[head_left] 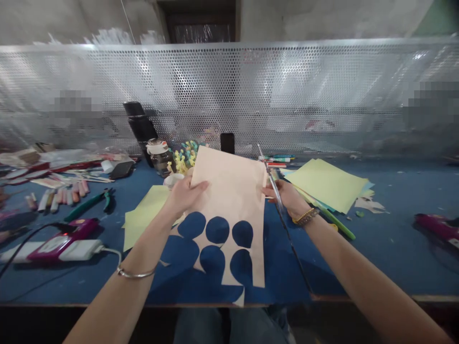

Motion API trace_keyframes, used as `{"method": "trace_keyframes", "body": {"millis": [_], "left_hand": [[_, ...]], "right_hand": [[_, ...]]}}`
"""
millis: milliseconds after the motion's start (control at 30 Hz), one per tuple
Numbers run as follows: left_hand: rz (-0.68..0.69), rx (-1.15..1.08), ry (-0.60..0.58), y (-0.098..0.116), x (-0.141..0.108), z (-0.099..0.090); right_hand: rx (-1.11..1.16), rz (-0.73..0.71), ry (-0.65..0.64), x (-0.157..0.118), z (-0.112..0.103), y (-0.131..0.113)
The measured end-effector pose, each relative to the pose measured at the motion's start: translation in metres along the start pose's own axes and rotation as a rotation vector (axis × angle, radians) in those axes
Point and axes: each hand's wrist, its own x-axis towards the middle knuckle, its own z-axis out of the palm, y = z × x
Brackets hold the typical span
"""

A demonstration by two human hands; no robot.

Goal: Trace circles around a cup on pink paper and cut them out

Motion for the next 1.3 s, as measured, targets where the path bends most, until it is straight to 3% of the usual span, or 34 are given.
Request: {"method": "trace_keyframes", "body": {"millis": [133,267,433,667,900,1033,1067,1100,1167,1233,1300], "left_hand": [[0.022,-0.168,-0.013,-0.011,0.022,0.020],[-0.033,-0.289,-0.097,-0.020,0.017,0.033],[-0.227,-0.515,-0.300,-0.020,0.004,0.029],[-0.230,-0.457,-0.339,-0.026,0.004,0.029],[-0.061,-0.193,-0.181,-0.028,0.005,0.031],[0.271,-0.078,0.208,-0.013,-0.006,0.028],[0.318,-0.086,0.245,-0.009,-0.010,0.029],[0.326,-0.121,0.217,-0.005,-0.016,0.031],[0.211,-0.237,-0.046,-0.001,-0.027,0.039],[-0.032,-0.341,-0.356,0.001,-0.036,0.050],[-0.248,-0.427,-0.516,0.000,-0.042,0.059]], "right_hand": [[0.119,-0.104,-0.013,0.005,-0.004,0.012],[0.066,-0.106,-0.006,0.003,-0.010,0.024],[0.024,-0.155,0.111,0.008,-0.014,0.027],[-0.091,-0.237,0.138,0.011,-0.016,0.029],[-0.084,-0.248,0.165,0.004,-0.008,0.026],[-0.054,-0.260,0.220,0.003,-0.008,0.027],[-0.051,-0.271,0.232,0.004,-0.009,0.028],[-0.054,-0.283,0.245,0.004,-0.010,0.029],[-0.071,-0.307,0.267,0.006,-0.012,0.032],[-0.075,-0.329,0.279,0.006,-0.012,0.034],[-0.049,-0.347,0.281,0.005,-0.012,0.034]]}}
